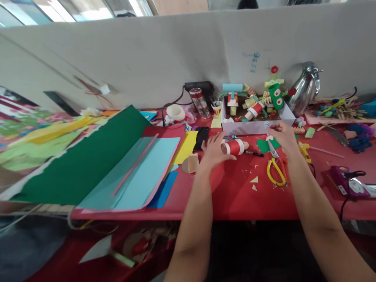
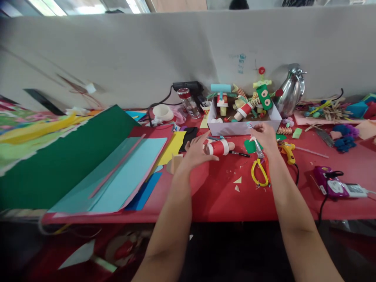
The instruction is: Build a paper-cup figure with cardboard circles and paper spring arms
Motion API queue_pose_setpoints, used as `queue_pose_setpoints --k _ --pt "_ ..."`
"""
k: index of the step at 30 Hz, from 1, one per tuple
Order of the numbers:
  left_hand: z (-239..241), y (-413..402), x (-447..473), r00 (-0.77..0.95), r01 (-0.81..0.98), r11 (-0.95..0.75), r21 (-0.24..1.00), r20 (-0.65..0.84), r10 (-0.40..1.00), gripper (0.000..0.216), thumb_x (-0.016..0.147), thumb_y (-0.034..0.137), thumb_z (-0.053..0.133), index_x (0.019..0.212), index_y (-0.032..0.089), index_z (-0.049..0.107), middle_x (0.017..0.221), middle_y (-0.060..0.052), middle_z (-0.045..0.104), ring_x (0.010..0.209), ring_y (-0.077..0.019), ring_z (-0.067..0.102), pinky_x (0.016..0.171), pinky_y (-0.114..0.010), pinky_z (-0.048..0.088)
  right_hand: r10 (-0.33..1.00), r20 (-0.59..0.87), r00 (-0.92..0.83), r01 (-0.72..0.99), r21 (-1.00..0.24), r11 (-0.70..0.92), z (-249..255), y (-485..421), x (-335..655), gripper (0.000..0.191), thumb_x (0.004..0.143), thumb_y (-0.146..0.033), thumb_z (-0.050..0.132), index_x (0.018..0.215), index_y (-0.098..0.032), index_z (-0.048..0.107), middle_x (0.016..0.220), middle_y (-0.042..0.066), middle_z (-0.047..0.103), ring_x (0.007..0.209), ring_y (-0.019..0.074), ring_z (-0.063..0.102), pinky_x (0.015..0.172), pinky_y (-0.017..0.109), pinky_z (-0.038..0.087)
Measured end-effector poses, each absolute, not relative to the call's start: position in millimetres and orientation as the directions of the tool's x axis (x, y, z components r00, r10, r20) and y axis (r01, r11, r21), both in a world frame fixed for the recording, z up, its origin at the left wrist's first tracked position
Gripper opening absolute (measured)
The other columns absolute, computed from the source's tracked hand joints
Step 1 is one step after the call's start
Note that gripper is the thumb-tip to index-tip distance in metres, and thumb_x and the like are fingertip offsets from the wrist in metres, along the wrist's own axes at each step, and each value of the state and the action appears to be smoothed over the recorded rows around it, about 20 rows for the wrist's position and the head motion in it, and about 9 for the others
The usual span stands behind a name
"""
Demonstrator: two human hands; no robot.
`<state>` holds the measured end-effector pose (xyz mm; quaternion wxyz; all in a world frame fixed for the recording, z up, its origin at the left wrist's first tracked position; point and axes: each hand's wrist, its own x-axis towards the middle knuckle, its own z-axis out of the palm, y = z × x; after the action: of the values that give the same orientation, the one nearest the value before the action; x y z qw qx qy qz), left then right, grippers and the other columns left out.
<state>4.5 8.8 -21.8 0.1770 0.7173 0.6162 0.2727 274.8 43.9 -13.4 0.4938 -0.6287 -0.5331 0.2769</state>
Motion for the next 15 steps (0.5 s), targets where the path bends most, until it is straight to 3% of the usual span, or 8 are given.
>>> queue_pose_setpoints --k 3,6,11,15 --pt "-22 7 -2 0.072 0.799 -0.105 0.593 0.079 0.994 0.072 0.059 0.032 0.087 0.125 0.028 0.059 0.135 -0.014 0.064 0.13 -0.0394 0.053 0.114 -0.064 0.019 0.965 0.124 0.231 0.119 -0.988 0.099 -12 35 269 0.025 0.062 -0.035 0.077 0.078 -0.021 0.064 0.075 0.002 0.071 0.073 0.0192 0.067 0.068 0.032 0.055" --pt "-18 10 -2 0.093 0.802 -0.117 0.586 0.07 0.993 0.051 0.07 0.03 0.079 0.117 0.025 0.061 0.116 -0.011 0.073 0.116 -0.0344 0.063 0.113 -0.062 0.023 0.981 0.098 0.17 -0.022 -0.994 0.103 -11 31 265 0.026 0.063 -0.037 0.077 0.08 -0.021 0.066 0.079 0.003 0.073 0.073 0.0187 0.068 0.065 0.032 0.055" --pt "2 35 8 0.236 0.827 -0.238 0.509 0.07 0.969 0.045 0.067 0.03 0.078 0.11 0.024 0.065 0.107 -0.009 0.074 0.106 -0.0334 0.067 0.11 -0.057 0.031 0.979 0.131 0.158 -0.02 -0.99 0.136 -12 31 266 0.032 0.065 -0.04 0.076 0.09 -0.02 0.072 0.087 0.004 0.076 0.082 0.0213 0.07 0.071 0.034 0.056" --pt "21 61 28 0.429 0.804 -0.413 0.428 0.065 0.901 0.037 0.064 0.031 0.077 0.1 0.025 0.069 0.105 -0.008 0.073 0.102 -0.031 0.067 0.098 -0.046 0.045 0.977 0.19 0.098 0.143 -0.974 0.175 -11 27 270 0.028 0.068 -0.037 0.074 0.09 -0.019 0.074 0.09 0.005 0.077 0.087 0.0223 0.07 0.081 0.038 0.055"
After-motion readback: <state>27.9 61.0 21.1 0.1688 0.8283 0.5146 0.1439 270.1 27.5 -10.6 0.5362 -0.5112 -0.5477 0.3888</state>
